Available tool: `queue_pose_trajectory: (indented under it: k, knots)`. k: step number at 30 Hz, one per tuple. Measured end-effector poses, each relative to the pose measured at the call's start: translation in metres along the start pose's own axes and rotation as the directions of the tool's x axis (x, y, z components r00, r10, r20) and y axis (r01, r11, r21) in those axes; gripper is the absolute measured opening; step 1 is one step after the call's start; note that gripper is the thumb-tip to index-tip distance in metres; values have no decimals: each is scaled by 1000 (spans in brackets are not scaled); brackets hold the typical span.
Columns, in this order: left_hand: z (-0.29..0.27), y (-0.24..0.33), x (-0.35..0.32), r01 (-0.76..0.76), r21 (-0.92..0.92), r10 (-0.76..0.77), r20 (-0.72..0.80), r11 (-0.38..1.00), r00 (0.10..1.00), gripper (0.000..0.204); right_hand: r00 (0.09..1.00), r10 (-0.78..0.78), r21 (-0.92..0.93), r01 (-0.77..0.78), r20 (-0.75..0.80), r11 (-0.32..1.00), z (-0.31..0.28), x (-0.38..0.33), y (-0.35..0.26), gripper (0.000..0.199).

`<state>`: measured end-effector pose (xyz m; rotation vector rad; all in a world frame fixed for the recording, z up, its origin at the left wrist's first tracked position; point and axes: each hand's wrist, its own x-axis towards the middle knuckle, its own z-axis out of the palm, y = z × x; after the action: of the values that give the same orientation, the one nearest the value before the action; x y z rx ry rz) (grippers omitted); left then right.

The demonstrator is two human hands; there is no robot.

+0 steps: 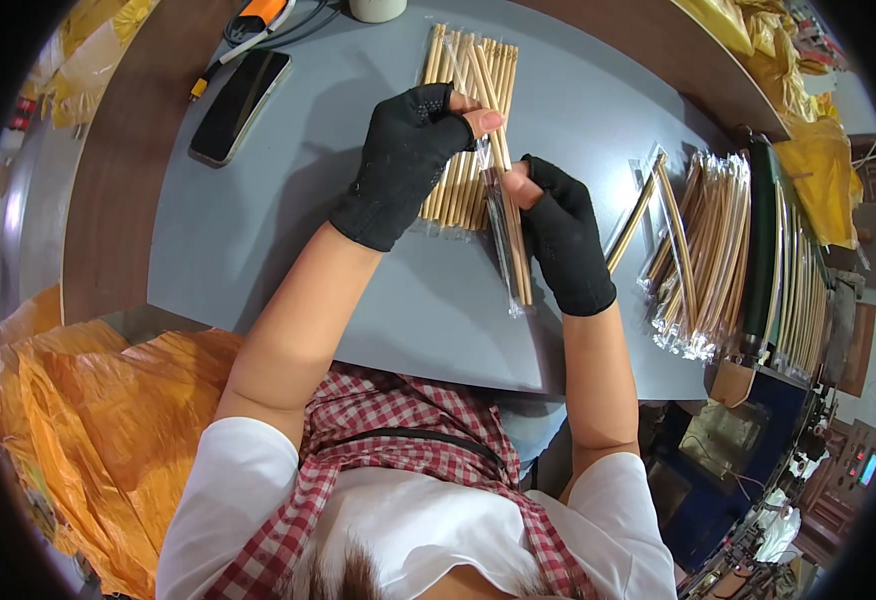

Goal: The recorder packages wooden chopsticks by inserting them into plastic sleeves and then bundling them into larger bags on a production line.

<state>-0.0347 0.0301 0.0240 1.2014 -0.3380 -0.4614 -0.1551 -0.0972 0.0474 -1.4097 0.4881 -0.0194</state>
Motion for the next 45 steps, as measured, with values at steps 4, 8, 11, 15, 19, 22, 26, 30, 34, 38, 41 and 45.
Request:
queue_pose_trajectory:
  k: [4, 8, 11, 15, 19, 22, 26, 30, 34, 38, 41, 45]
  knots:
    - [1, 0, -1, -9, 63, 9, 3, 998, 1000, 18, 995, -102, -43, 101, -19, 994, -4, 4, 14, 14]
    - [2, 3, -4, 14, 146, -21, 50, 989, 999, 15, 996, -87, -69, 87, -2, 994, -7, 2, 11, 12]
    - [3, 2, -4, 52, 176, -61, 46, 983, 997, 15, 998, -58, 5, 58, -5, 998, -7, 1, 11, 12]
    - [2, 4, -4, -14, 158, 10, 25, 987, 1000, 16, 1000, 13, 88, -12, -11, 996, -5, 0, 4, 13]
    - [2, 6, -5, -11, 233, -7, 78, 973, 997, 11, 999, 12, -6, -12, 41, 1000, -11, 1, 4, 12]
    - [5, 10, -6, 27, 200, -49, 108, 979, 993, 11, 999, -12, 12, 12, 31, 1000, -14, 2, 10, 16]
    - [6, 8, -7, 31, 77, -44, 166, 997, 985, 12, 996, -15, 91, 7, 84, 996, -18, 5, 11, 16]
    - [2, 8, -5, -12, 173, -18, 174, 985, 985, 14, 996, 33, 165, -47, 82, 985, -12, 5, 8, 17]
    - [1, 3, -2, -89, 206, 63, 129, 974, 990, 18, 997, 51, 148, -59, 61, 987, -18, 6, 7, 17]
    - [3, 4, -5, -38, 235, 7, 131, 971, 991, 14, 998, -63, -12, 63, 13, 998, -14, 3, 6, 17]
    - [4, 4, -5, -52, 161, 29, 142, 986, 989, 12, 1000, -9, -6, 9, -12, 1000, -13, 2, 6, 17]
    - [4, 5, -6, 42, -23, -40, 82, 999, 996, 13, 999, -40, 25, 40, -8, 999, -16, 4, 12, 15]
